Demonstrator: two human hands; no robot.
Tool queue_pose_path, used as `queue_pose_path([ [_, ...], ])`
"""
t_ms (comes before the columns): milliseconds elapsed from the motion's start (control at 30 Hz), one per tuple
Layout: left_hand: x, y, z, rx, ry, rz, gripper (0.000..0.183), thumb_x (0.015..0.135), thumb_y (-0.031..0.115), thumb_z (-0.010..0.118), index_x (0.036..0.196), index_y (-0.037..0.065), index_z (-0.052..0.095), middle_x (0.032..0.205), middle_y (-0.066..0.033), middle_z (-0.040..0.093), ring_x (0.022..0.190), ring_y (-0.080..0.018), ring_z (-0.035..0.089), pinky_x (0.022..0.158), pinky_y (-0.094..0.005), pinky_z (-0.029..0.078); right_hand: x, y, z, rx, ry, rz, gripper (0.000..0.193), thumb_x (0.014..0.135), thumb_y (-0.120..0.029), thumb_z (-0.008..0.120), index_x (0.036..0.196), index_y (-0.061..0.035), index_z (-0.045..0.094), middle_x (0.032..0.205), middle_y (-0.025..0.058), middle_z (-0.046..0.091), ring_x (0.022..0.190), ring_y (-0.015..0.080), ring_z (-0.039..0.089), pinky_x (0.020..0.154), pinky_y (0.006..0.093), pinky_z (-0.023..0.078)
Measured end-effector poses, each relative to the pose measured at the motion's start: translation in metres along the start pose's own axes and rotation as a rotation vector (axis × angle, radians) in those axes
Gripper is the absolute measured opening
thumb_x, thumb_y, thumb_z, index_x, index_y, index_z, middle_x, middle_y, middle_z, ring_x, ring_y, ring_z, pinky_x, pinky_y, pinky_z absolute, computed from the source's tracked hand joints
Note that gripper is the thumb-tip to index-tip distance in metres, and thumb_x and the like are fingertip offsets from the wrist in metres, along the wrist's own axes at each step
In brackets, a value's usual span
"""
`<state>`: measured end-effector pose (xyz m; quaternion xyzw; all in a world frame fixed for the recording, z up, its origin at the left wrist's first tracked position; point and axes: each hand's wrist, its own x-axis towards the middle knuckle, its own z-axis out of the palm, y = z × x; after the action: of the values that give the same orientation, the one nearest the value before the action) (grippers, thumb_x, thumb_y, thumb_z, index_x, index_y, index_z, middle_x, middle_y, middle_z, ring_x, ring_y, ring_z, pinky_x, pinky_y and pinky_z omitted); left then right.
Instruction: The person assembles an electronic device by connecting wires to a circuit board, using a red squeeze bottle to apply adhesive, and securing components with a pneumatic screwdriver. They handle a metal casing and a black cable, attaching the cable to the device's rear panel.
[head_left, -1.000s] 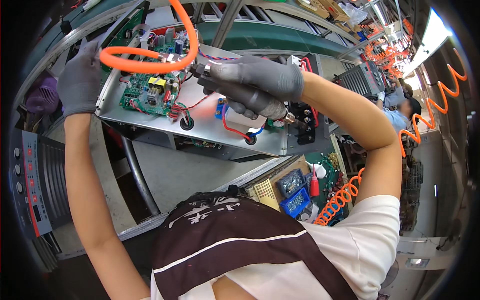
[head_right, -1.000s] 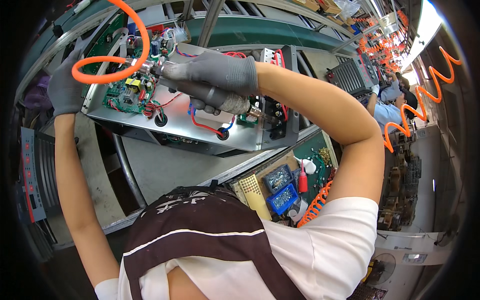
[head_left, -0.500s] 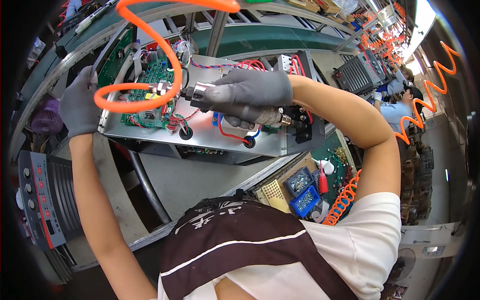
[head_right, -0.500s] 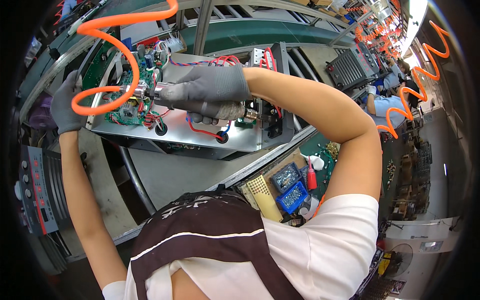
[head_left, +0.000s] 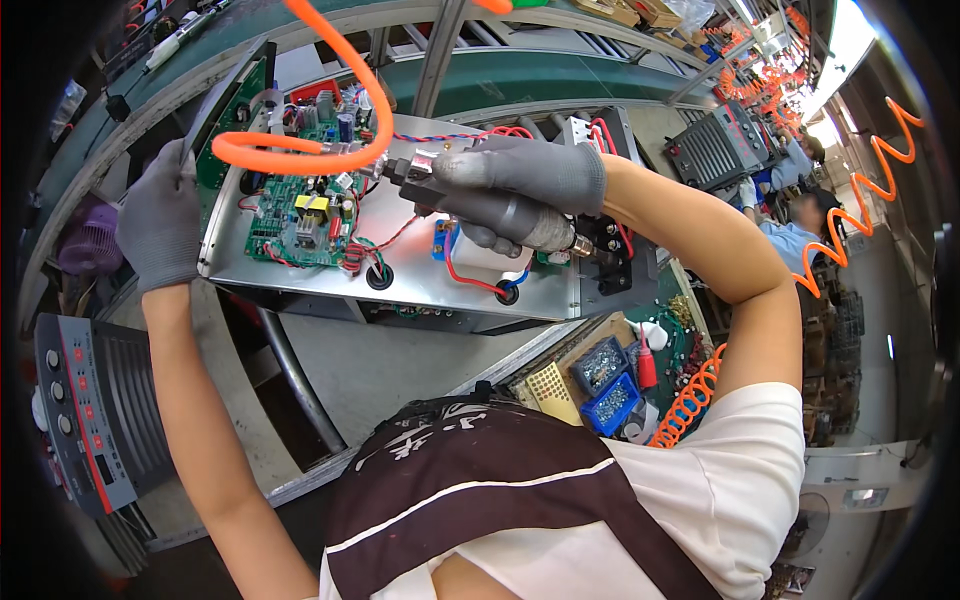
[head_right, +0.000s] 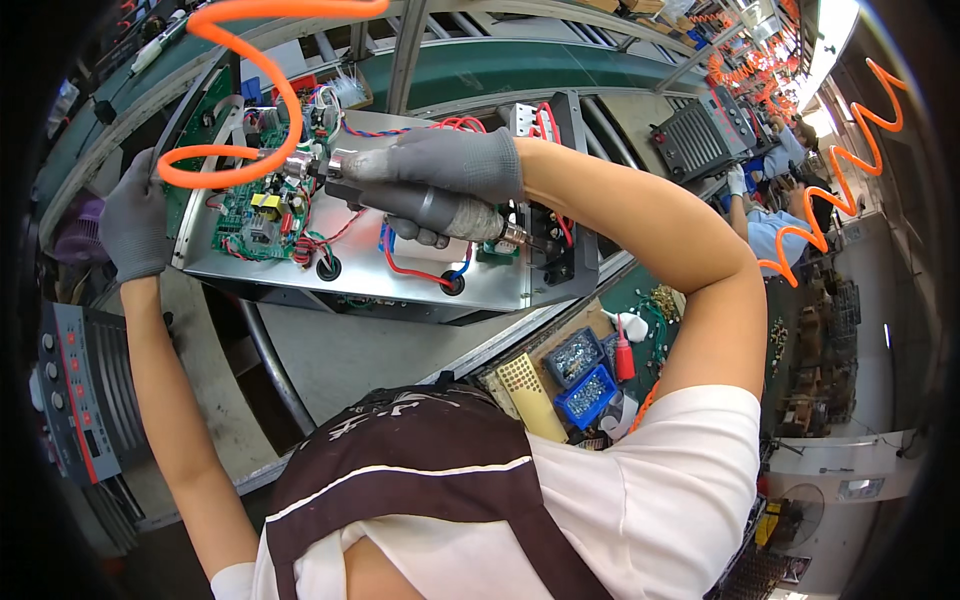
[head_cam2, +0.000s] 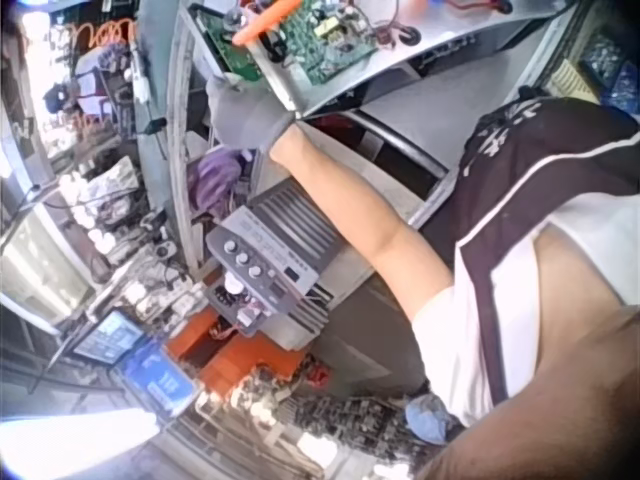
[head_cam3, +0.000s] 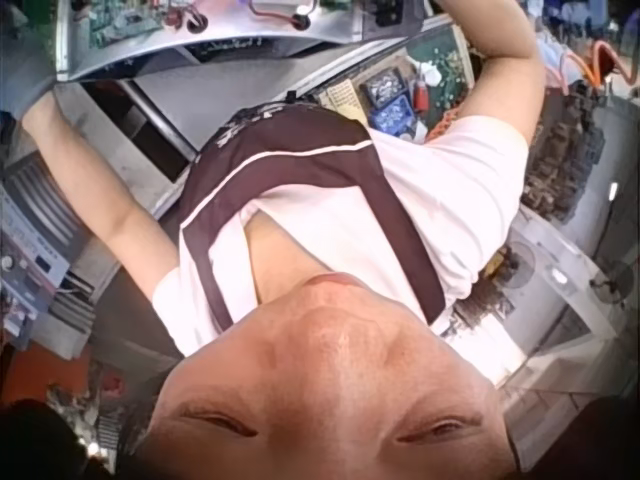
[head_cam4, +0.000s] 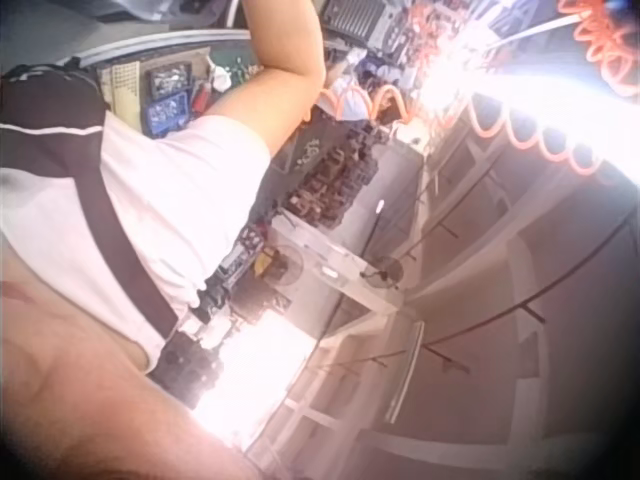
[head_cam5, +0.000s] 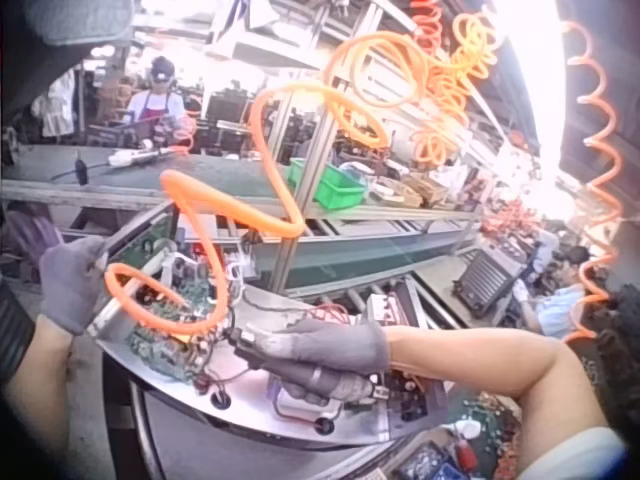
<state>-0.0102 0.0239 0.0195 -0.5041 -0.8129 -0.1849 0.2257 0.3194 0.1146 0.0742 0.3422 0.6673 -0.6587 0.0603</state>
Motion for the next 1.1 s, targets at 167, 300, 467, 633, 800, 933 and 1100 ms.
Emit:
queue_pose_path([
  [167,-0.001,-0.001,0.002,-0.046,0.031,0.001,0.027,0.089,0.033,0.048,0.113,0.024,0.059,0.098,-0.0064,0.064,0.084,-0.0285,0.063,0.069,-0.039,0.051,-0.002,-0.001,-0.003,0.073,-0.05,0.011,0.056,0.085,-0.056,0.052,0.093,-0.0002,0.055,0.064,0.0077,0.057,0.053,0.0118,0.057,0.045,0.0248,0.047],
  [300,-0.002,0.003,0.004,-0.025,0.024,-0.011,0.027,0.089,0.033,0.049,0.112,0.024,0.06,0.096,-0.0076,0.065,0.082,-0.0292,0.063,0.068,-0.0394,0.051,-0.001,-0.007,-0.002,0.049,-0.011,0.026,0.055,0.085,-0.055,0.053,0.092,0.0002,0.054,0.064,0.009,0.057,0.053,0.0121,0.057,0.046,0.0261,0.048],
  [467,-0.002,0.003,0.003,-0.017,0.01,-0.006,0.027,0.088,0.029,0.05,0.113,0.024,0.059,0.092,-0.0088,0.065,0.079,-0.03,0.063,0.065,-0.0407,0.051,-0.003,-0.023,0.008,0.017,0.031,0.063,0.051,0.087,-0.052,0.052,0.086,-0.0008,0.055,0.061,0.0069,0.053,0.054,0.0127,0.056,0.05,0.027,0.049],
  [633,-0.005,-0.013,0.015,-0.239,0.124,0.182,0.027,0.085,0.025,0.052,0.111,0.02,0.06,0.09,-0.0096,0.065,0.076,-0.0307,0.063,0.063,-0.0417,0.05,0.002,-0.038,0.023,-0.164,-0.076,-0.07,0.052,0.086,-0.054,0.05,0.068,-0.0047,0.054,0.053,0.0052,0.046,0.052,0.0145,0.051,0.051,0.0293,0.046],
  [800,-0.011,-0.005,-0.007,-0.142,0.123,0.093,0.019,0.083,0.021,0.056,0.101,0.017,0.063,0.09,-0.0095,0.064,0.074,-0.0315,0.062,0.061,-0.0419,0.049,0.035,-0.107,0.035,-0.065,0.131,-0.182,0.056,0.078,-0.058,0.06,0.077,-0.0018,0.056,0.057,0.005,0.049,0.051,0.0149,0.053,0.047,0.027,0.046],
  [933,-0.007,0.005,-0.012,-0.126,0.044,0.021,0.02,0.082,0.017,0.056,0.101,0.015,0.062,0.092,-0.0087,0.063,0.076,-0.03,0.062,0.062,-0.0401,0.049,0.094,-0.145,-0.043,-0.152,0.383,-0.366,0.057,0.077,-0.05,0.066,0.103,-0.0013,0.056,0.067,0.0054,0.054,0.053,0.0119,0.054,0.047,0.026,0.05],
  [1100,-0.006,0.014,-0.009,-0.209,0.058,0.094,0.03,0.073,0.008,0.055,0.102,0.012,0.057,0.088,-0.0086,0.061,0.074,-0.03,0.061,0.063,-0.0399,0.048,0.171,-0.146,-0.157,-0.693,0.667,-0.5,0.036,0.077,-0.027,0.066,0.103,-0.0047,0.055,0.068,0.0059,0.056,0.054,0.0124,0.054,0.051,0.028,0.047],
])
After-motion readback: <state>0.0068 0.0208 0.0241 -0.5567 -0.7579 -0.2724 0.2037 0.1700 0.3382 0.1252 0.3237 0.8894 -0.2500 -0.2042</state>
